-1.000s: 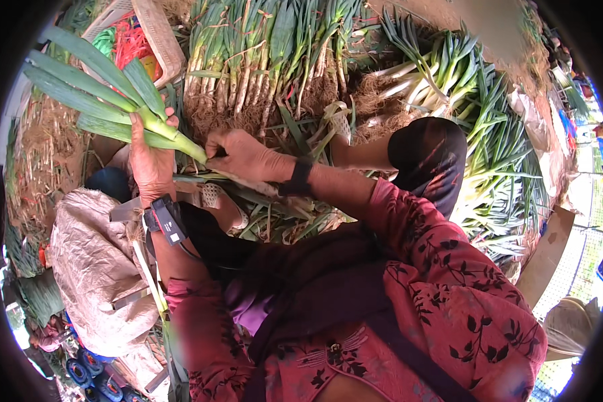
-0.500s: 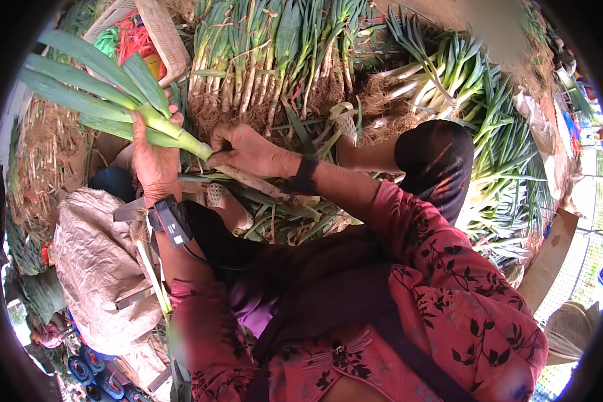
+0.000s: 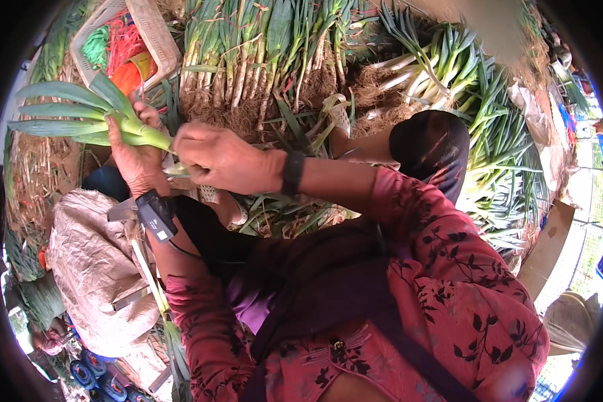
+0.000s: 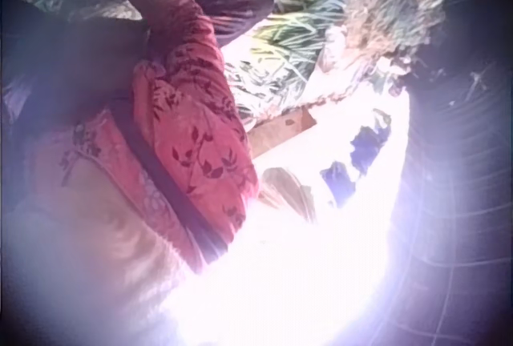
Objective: Cleaning and bundling green onions in an agricultural processing area.
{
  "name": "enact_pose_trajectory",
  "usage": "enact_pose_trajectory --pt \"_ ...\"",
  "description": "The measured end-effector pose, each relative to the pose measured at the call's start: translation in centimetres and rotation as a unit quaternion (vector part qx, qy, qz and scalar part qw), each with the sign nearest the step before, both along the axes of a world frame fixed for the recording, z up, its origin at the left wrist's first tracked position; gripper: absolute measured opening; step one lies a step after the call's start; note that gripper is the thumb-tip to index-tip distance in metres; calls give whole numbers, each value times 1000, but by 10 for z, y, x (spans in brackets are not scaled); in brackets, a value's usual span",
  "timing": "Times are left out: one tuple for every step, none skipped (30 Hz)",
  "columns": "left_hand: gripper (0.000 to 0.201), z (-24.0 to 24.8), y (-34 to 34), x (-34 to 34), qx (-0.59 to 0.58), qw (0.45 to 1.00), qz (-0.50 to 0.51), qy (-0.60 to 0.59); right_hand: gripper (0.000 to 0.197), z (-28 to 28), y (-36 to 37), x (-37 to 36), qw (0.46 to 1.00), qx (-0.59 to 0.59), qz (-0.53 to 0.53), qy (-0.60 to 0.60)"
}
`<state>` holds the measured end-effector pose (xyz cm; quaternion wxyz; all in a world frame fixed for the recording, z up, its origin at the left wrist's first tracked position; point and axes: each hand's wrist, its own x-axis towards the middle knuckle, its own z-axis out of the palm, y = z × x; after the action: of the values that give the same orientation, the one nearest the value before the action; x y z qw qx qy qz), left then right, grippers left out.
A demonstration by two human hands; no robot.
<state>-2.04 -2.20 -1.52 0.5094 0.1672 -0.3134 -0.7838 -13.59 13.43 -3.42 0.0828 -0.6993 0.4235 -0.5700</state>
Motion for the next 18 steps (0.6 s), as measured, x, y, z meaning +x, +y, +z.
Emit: enact_pose_trajectory --pt "54 8 18 -13 -4 999 28 -24 24 -2 -6 6 995 22 27 -92" --pt "55 13 36 -20 12 996 53 -65 25 0 -14 11 989 -26 17 -147" --pt "50 -2 33 -13 7 997 12 -77 25 1 -13 12 986 -19 -1 -163" --pt "47 -18 21 -6 21 996 2 -92 26 2 -10 13 983 -13 -19 -180" --pt "45 -28 9 7 37 993 1 -112 26 8 -7 20 979 -4 -28 -201" --pt "44 -22 1 6 19 994 23 -108 28 15 6 18 986 4 43 -160" --pt "43 -17 -6 6 0 993 45 -105 28 7 19 17 989 35 45 -136" --pt "44 -13 -14 13 -38 991 65 -115 28 -8 30 17 991 59 45 -113" --pt "46 -4 -13 17 -48 989 90 -104 28 -24 39 14 992 81 47 -87" --pt "46 7 -12 18 -54 975 159 -147 27 -41 54 8 988 125 73 -56" --pt "47 14 -9 19 -57 954 223 -194 26 -63 74 2 980 171 97 -31" --pt "50 18 -17 25 -86 952 230 -180 25 -94 95 -6 962 253 104 -17" --pt "49 23 -22 39 -114 966 171 -154 26 -122 108 -11 936 333 113 -3" --pt "49 23 -5 33 -89 959 187 -191 28 -139 106 -12 915 387 108 44" --pt "50 24 11 23 -65 951 203 -225 30 -152 99 -19 888 438 103 93" --pt "49 19 9 15 -38 966 173 -191 33 -167 94 -23 857 486 100 141" --pt "51 18 13 8 -86 968 130 -195 35 -192 97 -25 859 483 87 147" --pt "52 18 21 -4 -95 961 141 -216 38 -217 98 -32 862 479 66 154"
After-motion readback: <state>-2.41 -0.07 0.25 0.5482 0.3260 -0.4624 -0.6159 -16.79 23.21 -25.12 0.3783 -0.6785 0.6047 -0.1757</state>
